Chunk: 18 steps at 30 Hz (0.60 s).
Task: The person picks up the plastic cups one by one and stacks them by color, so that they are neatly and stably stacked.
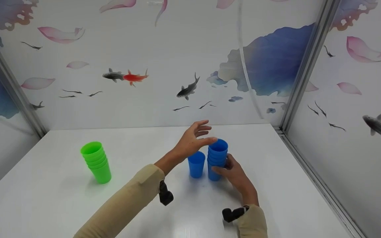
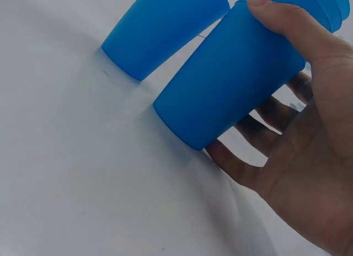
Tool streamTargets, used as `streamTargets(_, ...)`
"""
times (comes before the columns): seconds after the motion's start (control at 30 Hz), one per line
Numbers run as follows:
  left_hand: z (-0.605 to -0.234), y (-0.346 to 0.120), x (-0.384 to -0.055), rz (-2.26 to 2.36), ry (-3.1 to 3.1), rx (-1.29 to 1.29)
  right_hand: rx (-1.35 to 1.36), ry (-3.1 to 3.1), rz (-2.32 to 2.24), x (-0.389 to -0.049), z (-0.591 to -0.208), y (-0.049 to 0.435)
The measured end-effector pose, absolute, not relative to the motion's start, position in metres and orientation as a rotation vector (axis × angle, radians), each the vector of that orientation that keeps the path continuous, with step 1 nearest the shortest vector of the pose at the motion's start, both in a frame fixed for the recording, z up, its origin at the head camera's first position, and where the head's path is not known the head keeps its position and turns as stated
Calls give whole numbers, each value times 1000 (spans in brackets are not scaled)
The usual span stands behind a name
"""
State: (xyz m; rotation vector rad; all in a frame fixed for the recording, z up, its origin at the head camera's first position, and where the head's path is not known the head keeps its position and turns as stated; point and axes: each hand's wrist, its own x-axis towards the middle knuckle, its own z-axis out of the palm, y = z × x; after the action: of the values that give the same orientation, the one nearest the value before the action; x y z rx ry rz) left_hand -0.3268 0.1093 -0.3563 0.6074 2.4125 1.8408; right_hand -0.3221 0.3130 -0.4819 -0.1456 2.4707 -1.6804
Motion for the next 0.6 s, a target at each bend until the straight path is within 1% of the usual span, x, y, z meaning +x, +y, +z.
streamTargets(0.3, -372, 81, -338, 1835, 2457, 615, -119, 2453, -1700, -322, -483, 312)
streamTargets(0.6, -399, 54, -350, 1847, 2494, 616, -133, 2453, -1699, -322, -482, 312)
